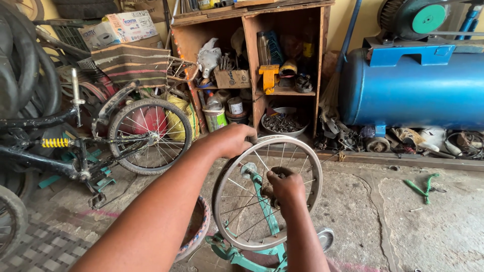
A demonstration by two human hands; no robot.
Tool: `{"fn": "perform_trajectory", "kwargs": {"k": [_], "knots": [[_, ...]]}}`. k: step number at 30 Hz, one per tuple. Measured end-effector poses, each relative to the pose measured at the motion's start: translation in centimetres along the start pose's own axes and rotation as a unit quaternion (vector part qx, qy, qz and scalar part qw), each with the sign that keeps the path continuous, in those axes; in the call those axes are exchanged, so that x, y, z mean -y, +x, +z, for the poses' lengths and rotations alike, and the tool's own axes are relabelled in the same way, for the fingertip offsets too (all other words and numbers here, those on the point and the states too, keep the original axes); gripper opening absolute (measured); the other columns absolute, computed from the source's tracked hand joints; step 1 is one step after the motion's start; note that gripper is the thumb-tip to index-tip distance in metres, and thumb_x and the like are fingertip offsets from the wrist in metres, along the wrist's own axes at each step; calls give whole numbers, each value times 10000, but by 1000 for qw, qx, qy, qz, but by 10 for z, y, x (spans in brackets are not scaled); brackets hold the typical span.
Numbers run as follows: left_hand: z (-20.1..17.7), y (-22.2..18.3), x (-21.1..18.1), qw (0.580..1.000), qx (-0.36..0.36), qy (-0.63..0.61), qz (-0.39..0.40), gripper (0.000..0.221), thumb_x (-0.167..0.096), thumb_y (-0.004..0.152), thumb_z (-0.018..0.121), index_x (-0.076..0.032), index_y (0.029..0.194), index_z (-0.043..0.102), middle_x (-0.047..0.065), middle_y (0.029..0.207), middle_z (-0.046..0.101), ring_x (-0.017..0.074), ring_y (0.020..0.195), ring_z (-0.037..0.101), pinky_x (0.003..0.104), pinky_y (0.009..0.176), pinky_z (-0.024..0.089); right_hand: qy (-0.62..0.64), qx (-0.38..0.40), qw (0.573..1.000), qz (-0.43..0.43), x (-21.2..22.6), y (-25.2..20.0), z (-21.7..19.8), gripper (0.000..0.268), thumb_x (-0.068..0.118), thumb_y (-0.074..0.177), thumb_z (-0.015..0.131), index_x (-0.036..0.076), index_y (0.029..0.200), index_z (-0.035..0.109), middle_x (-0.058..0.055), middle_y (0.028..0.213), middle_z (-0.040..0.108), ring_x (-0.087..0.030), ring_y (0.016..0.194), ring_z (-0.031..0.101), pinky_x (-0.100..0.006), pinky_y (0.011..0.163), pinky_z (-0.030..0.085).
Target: The person retrieves bicycle spokes from a box, threads them into a wheel rim and hub, mounts the bicycle wheel onto a truing stand, and adjusts the hub and spokes by hand.
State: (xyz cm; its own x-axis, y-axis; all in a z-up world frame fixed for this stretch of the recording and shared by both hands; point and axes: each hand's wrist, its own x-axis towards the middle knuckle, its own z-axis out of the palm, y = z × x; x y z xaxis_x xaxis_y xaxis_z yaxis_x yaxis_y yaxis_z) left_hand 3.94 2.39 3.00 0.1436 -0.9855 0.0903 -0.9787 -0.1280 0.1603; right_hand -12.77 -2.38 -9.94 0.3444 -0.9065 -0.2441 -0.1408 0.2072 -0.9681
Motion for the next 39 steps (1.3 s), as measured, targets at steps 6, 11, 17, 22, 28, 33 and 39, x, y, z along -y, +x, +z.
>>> {"fn": "perform_trajectory", "kwargs": {"k": [6, 11, 17, 22, 28, 33, 39], "knots": [[3, -4, 5, 1000, -8, -25, -8, 249, -158, 867, 696, -134, 1110, 746, 151, 1047, 766, 298, 947, 751, 425, 839, 566, 20, 43, 999, 24, 7, 7, -6, 349, 221, 888, 793, 25, 1173, 744, -179, 1102, 775, -236, 742, 739, -335, 595, 574], [7, -11, 18, 999, -28, -29, 10, 238, -169, 854, 721, -124, 1086, 753, 174, 1011, 771, 310, 930, 754, 421, 839, 569, -37, 30, 999, 3, 5, 7, 1, 365, 232, 872, 803, 63, 1192, 752, -189, 1173, 742, -234, 802, 745, -337, 633, 584], [4, -21, 12, 999, -33, -14, 8, 241, -158, 871, 692, -134, 1105, 743, 187, 1017, 755, 346, 954, 730, 447, 829, 555, 98, 28, 994, -25, 7, -8, 0, 492, 210, 856, 762, 123, 1328, 650, -213, 1345, 640, -293, 935, 746, -346, 685, 655], [19, -14, 25, 997, -53, -48, 24, 282, -129, 862, 653, -127, 1141, 701, 189, 1032, 746, 364, 977, 719, 462, 825, 557, 144, -14, 989, -16, 13, -23, -2, 435, 228, 911, 726, 70, 1309, 652, -168, 1324, 652, -267, 1026, 691, -373, 719, 638], [21, -1, 29, 999, -36, -16, 12, 222, -194, 921, 673, -103, 1118, 720, 172, 1070, 752, 336, 1000, 725, 452, 859, 557, 115, -43, 992, -3, 7, -13, -2, 384, 244, 922, 722, 83, 1269, 679, -129, 1254, 691, -223, 1041, 682, -376, 810, 642], [14, -12, 14, 998, -55, -41, 0, 219, -166, 949, 607, -113, 1137, 708, 144, 1097, 737, 304, 994, 715, 444, 874, 545, 160, -77, 984, -19, 13, -13, -7, 485, 148, 944, 667, 106, 1412, 548, -123, 1288, 672, -254, 1075, 641, -424, 924, 502], [20, -86, -43, 932, -283, -225, -27, 190, -179, 956, 597, -82, 1092, 687, 104, 1096, 724, 250, 971, 718, 388, 865, 584, 281, 79, 943, -158, 50, -50, -7, 518, 110, 970, 525, 137, 1484, 465, -84, 1314, 646, -263, 1036, 649, -397, 869, 549]]}}
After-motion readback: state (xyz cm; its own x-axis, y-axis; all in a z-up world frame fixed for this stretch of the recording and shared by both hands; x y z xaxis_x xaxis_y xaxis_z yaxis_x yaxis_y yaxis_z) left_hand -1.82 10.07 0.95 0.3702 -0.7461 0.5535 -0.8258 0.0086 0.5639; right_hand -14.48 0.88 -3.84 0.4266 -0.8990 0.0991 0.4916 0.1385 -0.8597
